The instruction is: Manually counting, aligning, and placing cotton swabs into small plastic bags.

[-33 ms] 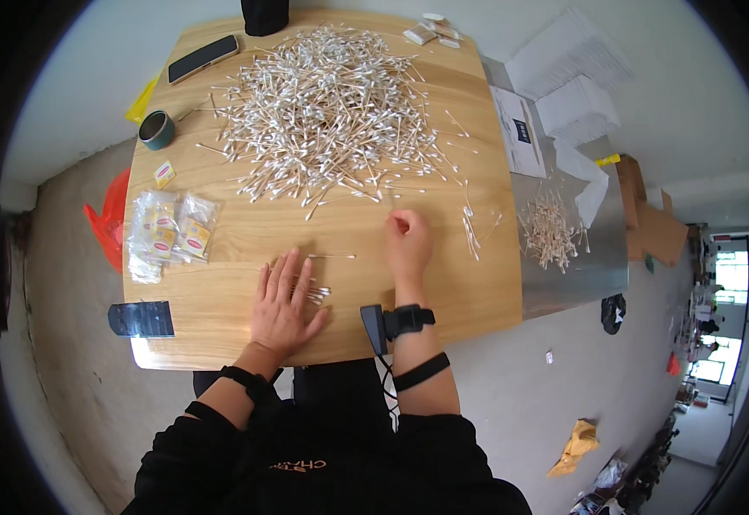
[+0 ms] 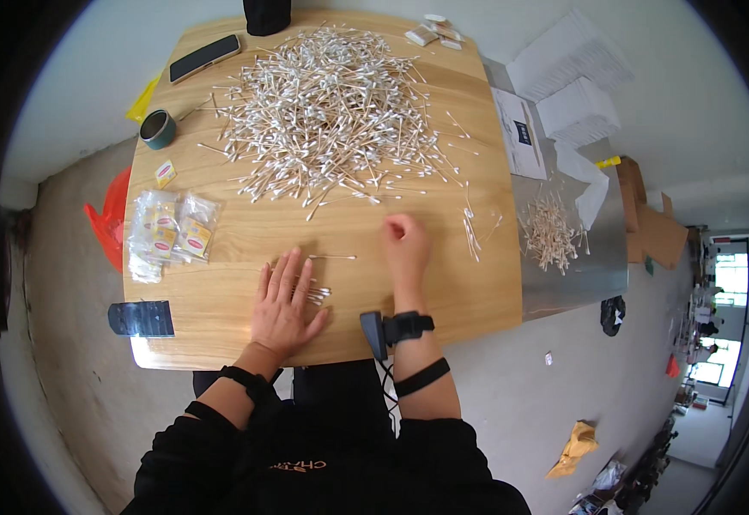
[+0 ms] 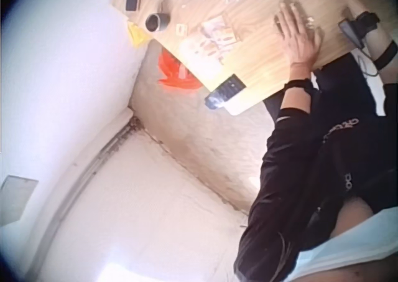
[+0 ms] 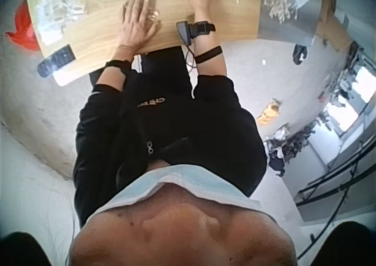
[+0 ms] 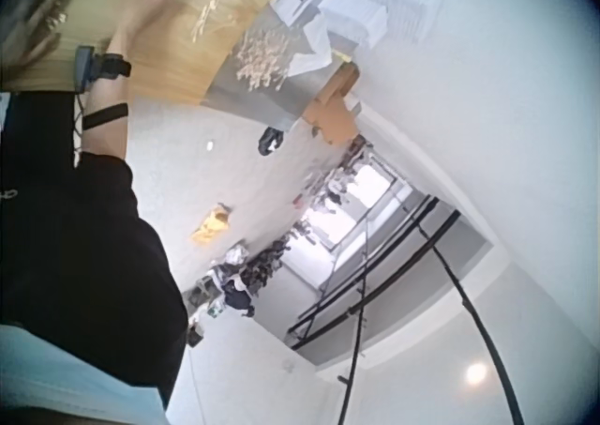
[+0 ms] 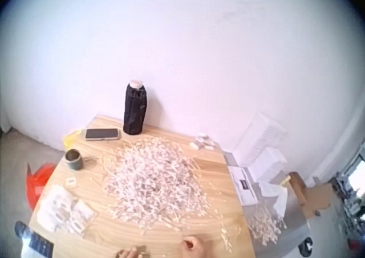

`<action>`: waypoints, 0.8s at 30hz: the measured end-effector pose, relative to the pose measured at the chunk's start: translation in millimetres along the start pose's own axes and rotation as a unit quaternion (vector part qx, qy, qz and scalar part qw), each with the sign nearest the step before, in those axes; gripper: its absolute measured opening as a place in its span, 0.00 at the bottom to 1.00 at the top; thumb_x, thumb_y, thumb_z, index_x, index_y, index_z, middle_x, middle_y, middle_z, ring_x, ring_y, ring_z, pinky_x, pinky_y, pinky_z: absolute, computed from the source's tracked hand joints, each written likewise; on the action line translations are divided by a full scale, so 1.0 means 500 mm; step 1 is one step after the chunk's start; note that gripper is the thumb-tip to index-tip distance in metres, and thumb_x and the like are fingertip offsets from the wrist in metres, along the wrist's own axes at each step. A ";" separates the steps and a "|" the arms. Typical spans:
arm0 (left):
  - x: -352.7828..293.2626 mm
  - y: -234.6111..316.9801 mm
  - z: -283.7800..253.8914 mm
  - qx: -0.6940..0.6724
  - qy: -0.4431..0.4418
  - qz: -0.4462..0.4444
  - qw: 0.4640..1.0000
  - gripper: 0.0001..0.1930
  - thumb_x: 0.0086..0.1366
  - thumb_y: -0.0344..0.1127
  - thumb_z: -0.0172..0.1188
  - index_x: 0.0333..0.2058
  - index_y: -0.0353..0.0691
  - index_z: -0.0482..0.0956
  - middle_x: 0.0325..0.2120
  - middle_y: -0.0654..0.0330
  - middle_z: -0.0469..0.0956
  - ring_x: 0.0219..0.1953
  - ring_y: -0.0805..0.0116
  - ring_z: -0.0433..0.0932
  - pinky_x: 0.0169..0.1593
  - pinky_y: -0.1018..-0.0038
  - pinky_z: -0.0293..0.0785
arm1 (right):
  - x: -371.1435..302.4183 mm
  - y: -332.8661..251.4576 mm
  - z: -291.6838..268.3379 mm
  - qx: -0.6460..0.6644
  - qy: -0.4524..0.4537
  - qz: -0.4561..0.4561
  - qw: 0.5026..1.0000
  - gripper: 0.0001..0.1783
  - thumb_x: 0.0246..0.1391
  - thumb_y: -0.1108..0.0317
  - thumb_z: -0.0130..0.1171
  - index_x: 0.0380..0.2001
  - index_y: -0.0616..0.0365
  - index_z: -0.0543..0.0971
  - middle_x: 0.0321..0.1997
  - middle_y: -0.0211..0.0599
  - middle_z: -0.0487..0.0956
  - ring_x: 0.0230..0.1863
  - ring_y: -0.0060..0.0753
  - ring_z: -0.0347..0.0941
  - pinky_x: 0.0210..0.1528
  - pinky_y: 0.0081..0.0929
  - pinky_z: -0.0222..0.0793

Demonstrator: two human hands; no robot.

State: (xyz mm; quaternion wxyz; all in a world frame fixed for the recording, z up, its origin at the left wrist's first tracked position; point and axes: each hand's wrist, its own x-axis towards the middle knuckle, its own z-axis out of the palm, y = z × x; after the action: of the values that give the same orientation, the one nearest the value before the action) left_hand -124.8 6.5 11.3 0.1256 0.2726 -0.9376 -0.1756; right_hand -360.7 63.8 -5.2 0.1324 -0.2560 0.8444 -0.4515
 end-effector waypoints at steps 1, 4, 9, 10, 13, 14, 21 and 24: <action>-0.002 -0.002 -0.001 -0.001 -0.015 -0.004 1.000 0.42 0.57 0.56 0.56 0.66 0.40 0.56 0.67 0.50 0.52 0.69 0.53 0.50 0.69 0.53 0.43 | -0.023 -0.007 0.010 -0.039 -0.029 -0.027 0.998 0.07 0.48 0.68 0.65 0.30 0.58 0.81 0.32 0.38 0.77 0.31 0.35 0.75 0.36 0.31 0.72; -0.006 -0.008 0.000 -0.003 -0.027 -0.004 1.000 0.43 0.58 0.56 0.55 0.66 0.39 0.55 0.68 0.50 0.50 0.71 0.55 0.47 0.70 0.53 0.40 | -0.110 -0.046 0.043 -0.002 -0.151 -0.080 0.985 0.06 0.51 0.69 0.62 0.33 0.56 0.82 0.32 0.38 0.77 0.34 0.34 0.75 0.38 0.30 0.71; 0.002 -0.004 -0.011 0.007 -0.037 0.012 0.999 0.42 0.58 0.57 0.55 0.66 0.40 0.56 0.68 0.52 0.51 0.71 0.56 0.47 0.70 0.53 0.41 | -0.065 -0.032 0.071 0.038 -0.019 -0.114 0.993 0.12 0.53 0.71 0.60 0.42 0.54 0.81 0.32 0.37 0.75 0.35 0.32 0.73 0.40 0.30 0.70; 0.004 -0.001 -0.009 0.006 -0.035 0.008 0.999 0.41 0.58 0.56 0.55 0.65 0.41 0.57 0.68 0.53 0.52 0.70 0.56 0.49 0.70 0.53 0.41 | -0.035 -0.033 0.067 0.024 0.045 -0.054 0.997 0.14 0.54 0.72 0.60 0.45 0.56 0.80 0.32 0.36 0.74 0.32 0.29 0.72 0.39 0.28 0.71; 0.005 0.004 -0.006 0.000 -0.034 0.001 0.999 0.40 0.57 0.56 0.56 0.65 0.43 0.60 0.66 0.53 0.55 0.69 0.55 0.52 0.70 0.53 0.41 | 0.025 -0.055 0.054 -0.085 0.057 -0.106 0.989 0.13 0.53 0.70 0.60 0.43 0.55 0.80 0.33 0.35 0.75 0.32 0.28 0.72 0.39 0.28 0.71; 0.004 0.004 -0.006 -0.005 -0.034 -0.008 0.999 0.39 0.57 0.56 0.56 0.64 0.44 0.61 0.65 0.53 0.57 0.68 0.55 0.53 0.70 0.53 0.42 | 0.034 -0.062 0.057 -0.083 0.062 -0.103 0.989 0.13 0.53 0.70 0.60 0.43 0.55 0.80 0.33 0.35 0.75 0.32 0.28 0.72 0.39 0.28 0.71; 0.002 0.006 -0.009 -0.006 -0.021 -0.011 1.000 0.39 0.56 0.55 0.57 0.64 0.44 0.61 0.65 0.51 0.58 0.68 0.54 0.53 0.70 0.53 0.42 | -0.015 -0.075 0.090 -0.052 -0.099 -0.040 0.993 0.07 0.50 0.66 0.62 0.33 0.52 0.81 0.33 0.34 0.78 0.32 0.34 0.77 0.35 0.32 0.73; 0.005 0.000 -0.011 -0.001 -0.028 -0.011 1.000 0.38 0.57 0.55 0.56 0.64 0.45 0.61 0.66 0.51 0.55 0.69 0.54 0.52 0.70 0.53 0.41 | -0.092 -0.094 0.111 -0.023 -0.137 -0.055 0.989 0.07 0.50 0.67 0.62 0.34 0.52 0.81 0.33 0.35 0.79 0.32 0.33 0.77 0.35 0.31 0.73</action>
State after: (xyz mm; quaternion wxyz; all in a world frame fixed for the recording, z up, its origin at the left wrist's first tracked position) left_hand -125.1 3.9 16.5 0.0978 0.2774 -0.9376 -0.1856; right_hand -282.6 28.9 2.8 0.2154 -0.3647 0.8133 -0.3990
